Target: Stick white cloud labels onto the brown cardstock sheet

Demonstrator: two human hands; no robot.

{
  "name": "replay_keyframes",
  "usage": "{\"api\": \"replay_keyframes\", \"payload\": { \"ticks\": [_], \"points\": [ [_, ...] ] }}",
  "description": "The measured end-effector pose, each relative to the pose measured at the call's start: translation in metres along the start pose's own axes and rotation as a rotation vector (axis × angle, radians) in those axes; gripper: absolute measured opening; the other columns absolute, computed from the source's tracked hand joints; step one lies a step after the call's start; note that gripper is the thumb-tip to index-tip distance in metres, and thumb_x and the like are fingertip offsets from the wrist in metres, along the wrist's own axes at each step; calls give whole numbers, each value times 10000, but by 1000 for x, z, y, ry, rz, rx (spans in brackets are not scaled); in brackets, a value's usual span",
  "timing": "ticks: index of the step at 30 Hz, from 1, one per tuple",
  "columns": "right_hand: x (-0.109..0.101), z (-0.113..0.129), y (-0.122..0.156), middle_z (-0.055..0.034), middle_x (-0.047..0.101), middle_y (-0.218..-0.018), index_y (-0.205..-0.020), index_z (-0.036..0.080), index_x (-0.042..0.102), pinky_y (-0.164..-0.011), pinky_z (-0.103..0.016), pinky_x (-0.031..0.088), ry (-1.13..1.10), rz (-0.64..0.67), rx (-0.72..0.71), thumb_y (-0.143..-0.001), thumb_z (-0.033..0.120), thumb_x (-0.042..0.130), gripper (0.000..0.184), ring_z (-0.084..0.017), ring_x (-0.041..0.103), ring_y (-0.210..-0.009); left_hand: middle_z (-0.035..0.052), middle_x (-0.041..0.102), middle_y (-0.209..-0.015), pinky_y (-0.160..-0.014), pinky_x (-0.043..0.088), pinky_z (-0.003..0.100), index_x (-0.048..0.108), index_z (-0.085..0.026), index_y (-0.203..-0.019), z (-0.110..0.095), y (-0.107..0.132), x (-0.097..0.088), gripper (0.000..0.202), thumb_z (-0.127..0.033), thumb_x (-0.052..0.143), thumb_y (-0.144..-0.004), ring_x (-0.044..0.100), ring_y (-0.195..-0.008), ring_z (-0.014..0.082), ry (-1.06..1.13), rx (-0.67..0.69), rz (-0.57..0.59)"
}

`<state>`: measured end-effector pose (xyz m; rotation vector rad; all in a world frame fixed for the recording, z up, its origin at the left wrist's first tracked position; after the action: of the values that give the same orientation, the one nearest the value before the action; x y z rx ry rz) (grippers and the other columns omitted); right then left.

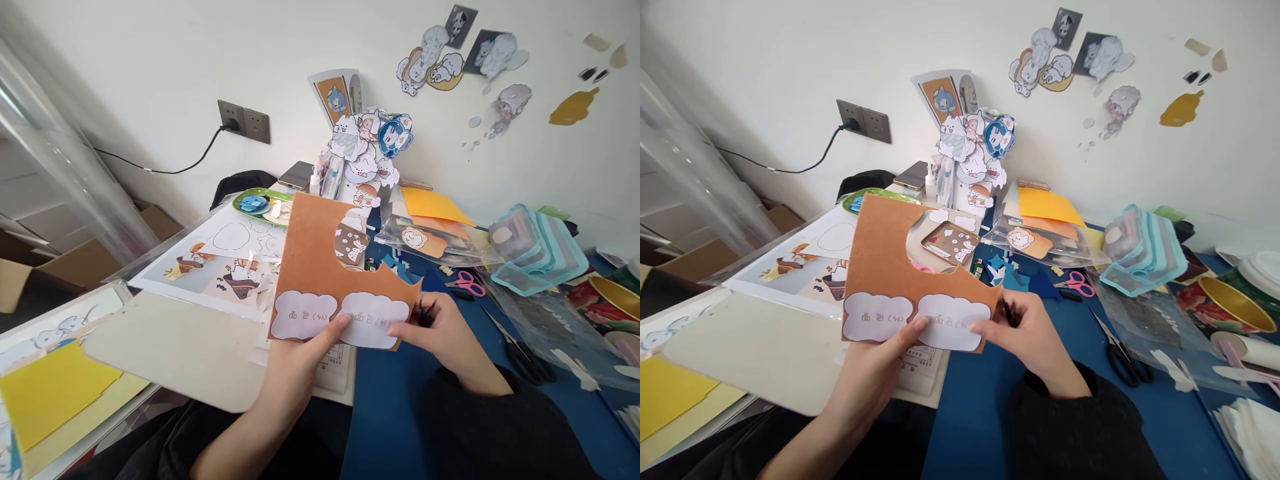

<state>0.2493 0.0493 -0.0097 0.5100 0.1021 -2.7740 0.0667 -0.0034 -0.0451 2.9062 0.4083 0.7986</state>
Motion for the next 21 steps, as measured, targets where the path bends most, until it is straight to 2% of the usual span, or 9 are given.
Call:
{"api": "replay_keyframes", "payload": {
  "ticks": [3,6,10,14,17,21],
  "points": [
    [5,-3,0,53,322,-488,-489,176,473,-470,-258,199,147,28,68,-691,499,723,456,-83,279,-483,-2,669,-876,-838,552,269,665,-204,-884,0,0,0,211,-233,779,-710,642,-914,166,-19,12,12],
    [2,-1,0,54,290,-508,-494,187,408,-479,-258,194,168,-15,53,-739,529,668,494,-79,258,-494,15,685,-878,-847,560,296,658,-194,-966,0,1,1,269,-239,767,-724,656,-923,183,0,23,14],
    [-2,1,0,57,255,-493,-508,198,333,-463,-259,180,91,-28,25,-831,565,551,535,-73,220,-480,57,719,-972,-708,595,275,648,-181,-1041,3,1,0,365,-260,776,-708,681,-903,211,-48,-9,1],
    [-2,-1,0,50,255,-520,-517,198,336,-461,-252,202,40,-31,22,-821,588,554,539,-76,228,-494,58,725,-985,-682,598,243,682,-180,-968,7,1,1,272,-272,762,-725,680,-913,202,-83,-42,21],
    [-4,-4,0,44,270,-521,-517,203,346,-464,-253,233,39,-79,23,-802,603,566,538,-86,250,-504,45,720,-979,-671,603,235,681,-185,-981,9,1,1,287,-262,768,-718,685,-884,190,-86,-55,38],
    [-11,1,-4,23,430,-510,-616,187,507,-449,-258,271,9,-64,-9,-818,614,527,473,-88,299,-458,20,708,-924,-664,602,224,659,-187,-1010,7,2,-5,338,-246,782,-701,687,-840,172,-38,-20,-29]
  ]
}}
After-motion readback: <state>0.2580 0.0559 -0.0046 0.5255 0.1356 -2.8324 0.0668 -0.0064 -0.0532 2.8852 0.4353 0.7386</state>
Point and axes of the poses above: each hand's wrist, its own y-axis away from the middle knuckle, its own x-axis out of the palm, z = x × y, the point moved 8 cm from there along -y, towards the middle knuckle
